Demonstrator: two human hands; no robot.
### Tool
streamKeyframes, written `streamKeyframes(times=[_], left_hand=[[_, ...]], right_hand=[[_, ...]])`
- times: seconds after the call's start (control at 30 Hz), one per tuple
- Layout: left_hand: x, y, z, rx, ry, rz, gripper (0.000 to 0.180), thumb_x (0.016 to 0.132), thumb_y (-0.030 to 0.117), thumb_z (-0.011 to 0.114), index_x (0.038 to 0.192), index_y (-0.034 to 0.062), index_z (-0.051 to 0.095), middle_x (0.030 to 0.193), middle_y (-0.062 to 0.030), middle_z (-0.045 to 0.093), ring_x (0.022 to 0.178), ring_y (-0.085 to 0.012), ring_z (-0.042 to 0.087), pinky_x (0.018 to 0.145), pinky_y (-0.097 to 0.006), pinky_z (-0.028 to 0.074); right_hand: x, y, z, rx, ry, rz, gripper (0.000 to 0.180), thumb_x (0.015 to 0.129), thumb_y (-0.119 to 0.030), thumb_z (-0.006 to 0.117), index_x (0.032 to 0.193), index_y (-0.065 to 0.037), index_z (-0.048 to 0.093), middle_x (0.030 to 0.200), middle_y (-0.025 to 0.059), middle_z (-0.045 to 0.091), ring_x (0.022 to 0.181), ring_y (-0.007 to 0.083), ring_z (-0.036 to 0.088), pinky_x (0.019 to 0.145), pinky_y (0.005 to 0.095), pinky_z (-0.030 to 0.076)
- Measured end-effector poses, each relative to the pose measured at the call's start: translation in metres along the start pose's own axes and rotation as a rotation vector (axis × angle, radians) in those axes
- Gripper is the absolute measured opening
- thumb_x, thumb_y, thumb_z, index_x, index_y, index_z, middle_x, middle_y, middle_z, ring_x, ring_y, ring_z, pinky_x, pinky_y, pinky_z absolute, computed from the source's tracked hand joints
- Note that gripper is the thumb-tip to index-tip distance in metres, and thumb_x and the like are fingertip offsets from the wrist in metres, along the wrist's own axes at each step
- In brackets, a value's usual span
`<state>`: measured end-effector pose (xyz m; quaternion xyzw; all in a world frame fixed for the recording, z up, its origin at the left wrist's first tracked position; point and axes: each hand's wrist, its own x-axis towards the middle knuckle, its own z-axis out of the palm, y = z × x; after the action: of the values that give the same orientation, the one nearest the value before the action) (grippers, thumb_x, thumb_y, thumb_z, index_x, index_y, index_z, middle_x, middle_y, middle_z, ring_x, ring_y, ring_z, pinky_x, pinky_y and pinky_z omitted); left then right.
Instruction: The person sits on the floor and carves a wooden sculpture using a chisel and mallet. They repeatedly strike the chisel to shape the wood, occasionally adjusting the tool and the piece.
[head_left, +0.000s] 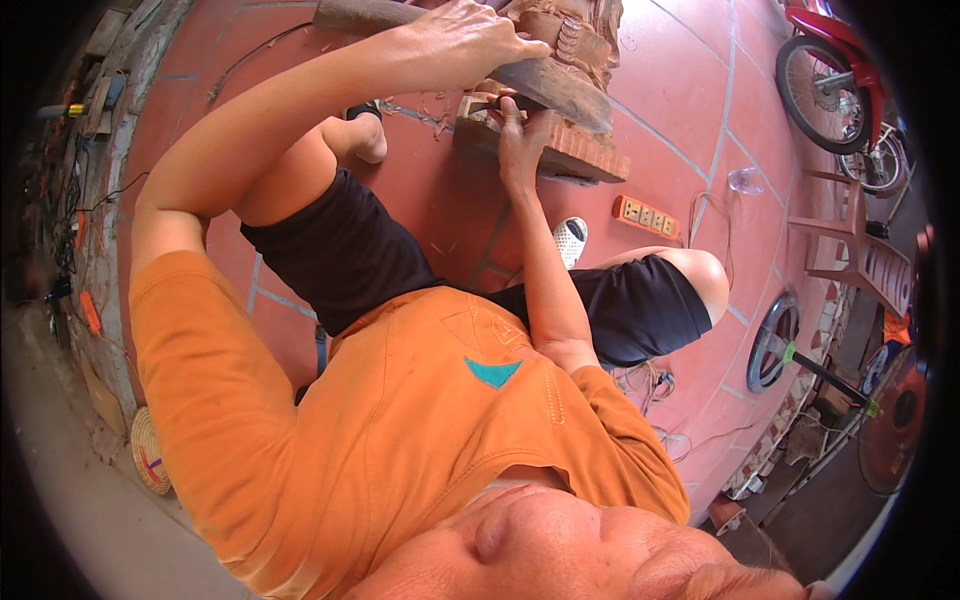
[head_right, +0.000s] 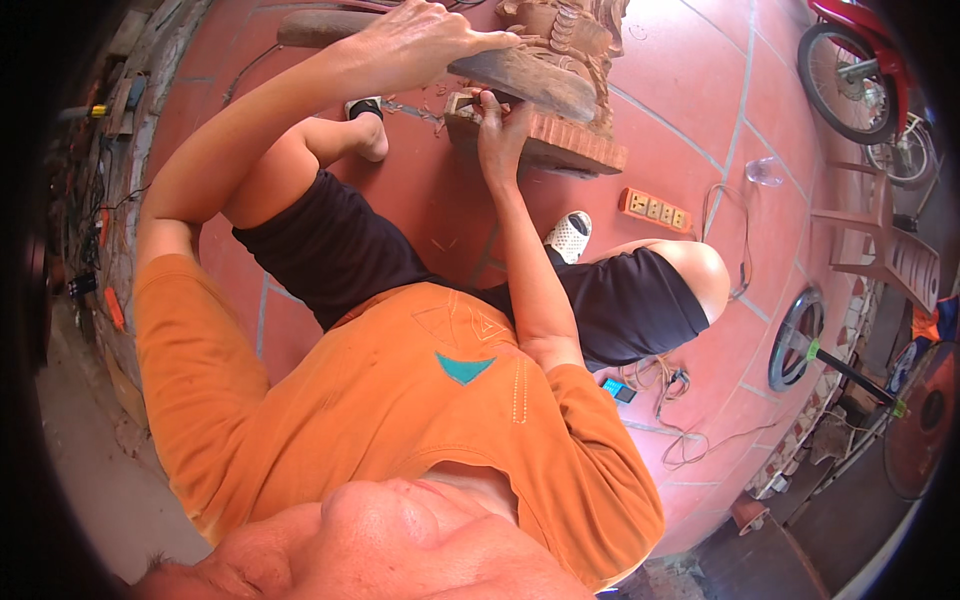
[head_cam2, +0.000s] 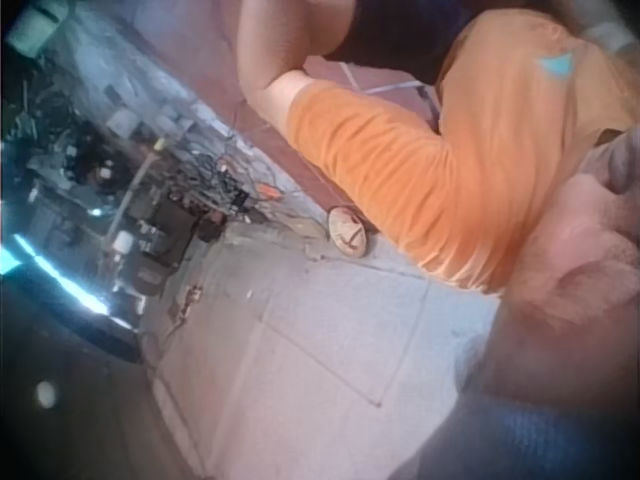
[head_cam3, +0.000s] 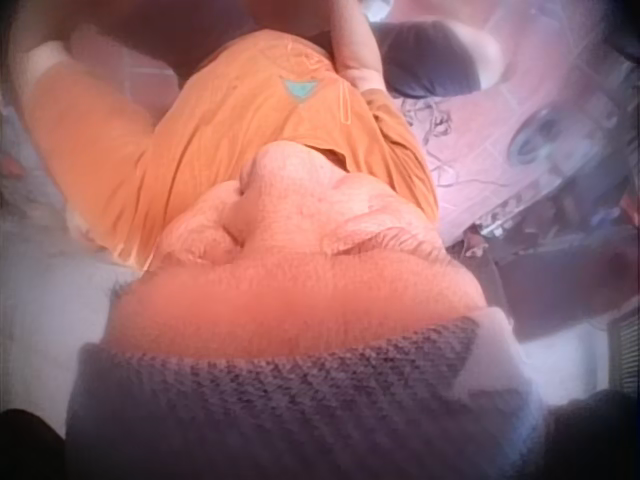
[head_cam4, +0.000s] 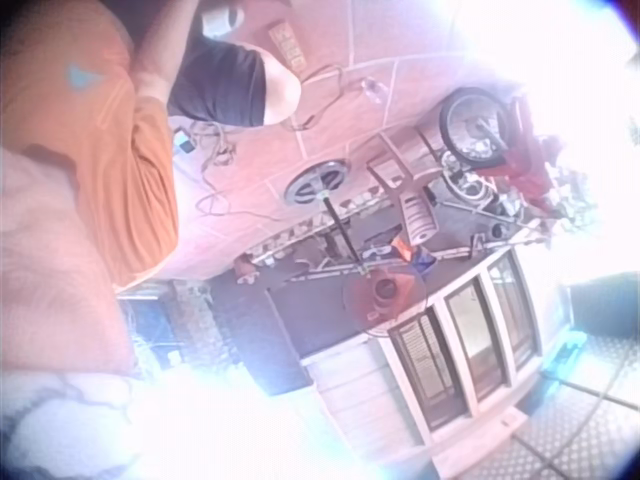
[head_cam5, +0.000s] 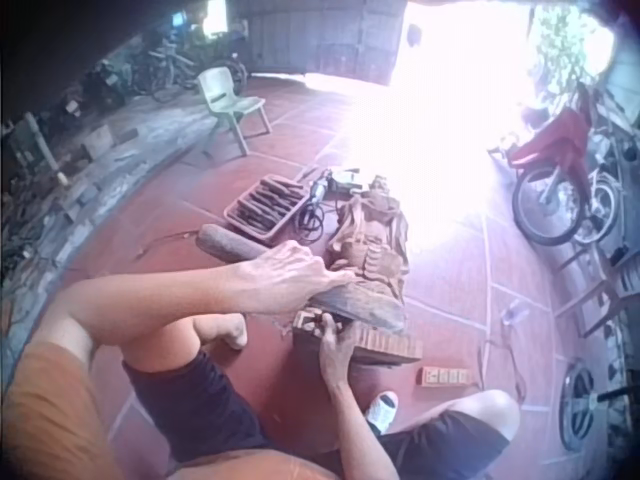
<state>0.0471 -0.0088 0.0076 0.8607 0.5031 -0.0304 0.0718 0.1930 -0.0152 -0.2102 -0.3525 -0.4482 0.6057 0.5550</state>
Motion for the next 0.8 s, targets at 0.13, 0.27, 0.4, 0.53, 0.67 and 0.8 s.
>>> streamKeyframes(times=[0.13,0.27,0.4,0.53,0.67,0.8], left_hand=[[-0.006,-0.002,-0.002,-0.032,0.255,0.099,0.060,0.086,0.013,0.062,0.144,0.0084,0.048,0.089,-0.0227,0.069,0.083,-0.0385,0.071,0.072,-0.051,0.055],[-0.010,0.012,-0.012,-0.196,0.403,0.119,0.073,0.082,0.022,0.072,0.148,0.0095,0.045,0.095,-0.0235,0.070,0.087,-0.0416,0.070,0.077,-0.051,0.055],[-0.003,0.004,0.001,-0.089,0.088,-0.006,0.065,0.083,0.014,0.066,0.145,0.0092,0.047,0.094,-0.0238,0.070,0.086,-0.0417,0.070,0.076,-0.052,0.055],[0.000,0.001,-0.006,0.037,0.098,0.019,0.061,0.082,0.009,0.060,0.143,0.0083,0.049,0.091,-0.0239,0.070,0.083,-0.0418,0.070,0.074,-0.053,0.054],[-0.001,-0.012,0.003,-0.100,0.228,0.073,0.074,0.077,0.005,0.065,0.148,0.0076,0.045,0.102,-0.0241,0.069,0.092,-0.0406,0.069,0.080,-0.052,0.053],[-0.004,-0.014,0.002,-0.093,0.243,0.078,0.080,0.075,0.004,0.067,0.150,0.0081,0.042,0.105,-0.0238,0.069,0.094,-0.0400,0.068,0.082,-0.052,0.053]], right_hand=[[-0.001,0.002,0.001,0.020,-0.008,-0.033,0.022,0.101,0.001,0.057,0.119,-0.005,0.046,0.110,0.0062,0.062,0.099,0.0166,0.067,0.085,0.0304,0.058],[-0.001,0.000,0.000,0.048,-0.007,-0.029,0.023,0.101,0.001,0.056,0.120,-0.005,0.045,0.109,0.0063,0.062,0.099,0.0168,0.067,0.085,0.0302,0.057],[-0.001,0.001,0.001,0.050,-0.013,-0.018,0.023,0.101,0.001,0.055,0.121,-0.005,0.045,0.110,0.0070,0.062,0.100,0.0174,0.067,0.083,0.0298,0.058],[0.002,0.001,-0.004,0.034,0.022,0.022,0.024,0.102,0.000,0.055,0.122,-0.005,0.044,0.111,0.0085,0.062,0.101,0.0210,0.069,0.081,0.0318,0.060],[0.005,0.005,-0.014,0.162,0.070,0.120,0.022,0.102,-0.002,0.055,0.121,-0.005,0.045,0.113,0.0104,0.062,0.100,0.0254,0.070,0.079,0.0354,0.062],[-0.003,0.004,-0.015,0.108,0.048,0.095,0.019,0.101,-0.002,0.057,0.119,-0.004,0.049,0.112,0.0114,0.062,0.101,0.0274,0.070,0.079,0.0368,0.064]])
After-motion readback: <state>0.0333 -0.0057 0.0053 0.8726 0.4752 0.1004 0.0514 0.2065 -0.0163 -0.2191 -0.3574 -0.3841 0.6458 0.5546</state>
